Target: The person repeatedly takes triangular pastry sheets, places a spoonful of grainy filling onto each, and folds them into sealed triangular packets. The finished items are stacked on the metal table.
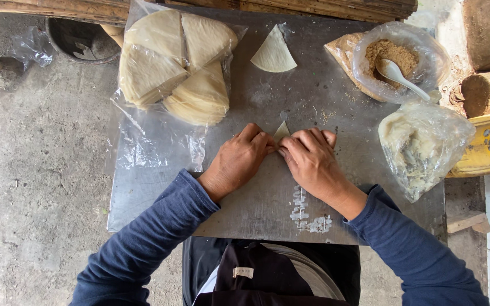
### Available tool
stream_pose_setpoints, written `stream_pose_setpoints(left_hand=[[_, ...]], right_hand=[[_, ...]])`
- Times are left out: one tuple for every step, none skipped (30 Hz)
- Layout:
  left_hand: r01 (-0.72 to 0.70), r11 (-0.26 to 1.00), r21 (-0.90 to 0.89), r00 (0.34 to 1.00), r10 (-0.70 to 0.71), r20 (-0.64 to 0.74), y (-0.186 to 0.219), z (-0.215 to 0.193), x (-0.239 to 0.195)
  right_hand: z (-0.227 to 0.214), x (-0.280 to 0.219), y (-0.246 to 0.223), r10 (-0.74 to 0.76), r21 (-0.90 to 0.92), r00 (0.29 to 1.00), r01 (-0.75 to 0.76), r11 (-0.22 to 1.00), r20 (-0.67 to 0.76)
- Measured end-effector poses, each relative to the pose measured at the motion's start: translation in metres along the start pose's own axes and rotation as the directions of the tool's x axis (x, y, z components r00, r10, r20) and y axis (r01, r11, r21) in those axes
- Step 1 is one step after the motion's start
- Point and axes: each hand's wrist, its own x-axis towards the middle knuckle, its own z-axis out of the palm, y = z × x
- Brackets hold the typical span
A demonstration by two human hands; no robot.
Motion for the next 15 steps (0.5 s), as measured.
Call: stream_pose_setpoints(left_hand=[[0.002,1.0,0.01,1.0,-0.002,-0.01,-0.0003,0.0009,0.0006],[0.004,1.0,0.019,1.0,-0.004,-0.021,-0.0006,0.0018,0.0017],[0.008,1.0,0.028,0.999,-0.007,-0.032,-0.0003,0.0031,0.0026],[0.036,0.999,0.012,0.999,-0.036,-0.034,0.0003,0.0045,0.0038],[0.065,0.998,-0.002,0.997,-0.065,-0.033,0.0011,0.0055,0.0044],[0.093,0.996,-0.017,0.995,-0.094,-0.031,0.0014,0.0056,0.0047],[0.1,0.994,-0.042,0.994,-0.102,-0.047,0.0009,0.0048,0.0054],[0.106,0.992,-0.067,0.992,-0.11,-0.063,0.0001,0.0037,0.0059],[0.111,0.989,-0.093,0.99,-0.118,-0.08,-0.0004,0.0033,0.0063],[0.084,0.993,-0.081,0.993,-0.09,-0.08,-0.0007,0.0034,0.0066],[0.055,0.996,-0.067,0.995,-0.061,-0.082,-0.0018,0.003,0.0078],[0.027,0.998,-0.053,0.996,-0.032,-0.083,-0.0027,0.0024,0.0086],[0.003,0.999,-0.049,0.997,-0.007,-0.076,-0.0036,0.001,0.0085],[-0.021,0.999,-0.044,0.997,0.018,-0.069,-0.0045,-0.0005,0.0082],[-0.045,0.998,-0.041,0.997,0.042,-0.061,-0.0045,-0.0009,0.0078]], right_hand=[[-0.0008,0.0009,0.0013,0.005,0.018,1.0,-0.005,1.0,0.006],[-0.0011,0.0021,0.002,-0.001,0.016,1.0,0.001,1.0,0.013],[-0.0019,0.0029,0.0032,-0.008,0.014,1.0,0.007,1.0,0.022],[-0.0022,0.004,0.0043,-0.015,0.012,0.999,0.014,1.0,0.032],[-0.0012,0.0047,0.004,-0.007,0.012,0.999,0.006,1.0,0.035],[-0.0001,0.0053,0.0039,0.002,0.012,0.999,-0.002,1.0,0.037],[0.0004,0.0054,0.0042,0.013,0.009,0.999,-0.013,1.0,0.039],[0.0011,0.0053,0.0041,0.017,-0.009,0.999,-0.017,1.0,0.03],[0.0018,0.0051,0.004,0.02,-0.028,1.0,-0.02,0.999,0.021],[0.0018,0.0046,0.004,0.024,-0.048,1.0,-0.023,0.999,0.013],[0.0017,0.0044,0.004,0.015,-0.052,1.0,-0.015,0.999,0.004],[0.0018,0.0041,0.0034,0.007,-0.056,1.0,-0.007,0.998,-0.005],[0.0016,0.004,0.0031,-0.001,-0.059,1.0,0.0,0.998,-0.014],[0.0007,0.0043,0.0041,0.009,-0.039,1.0,-0.009,0.999,-0.008],[-0.0005,0.0038,0.0049,0.02,-0.017,1.0,-0.02,1.0,0.0]])
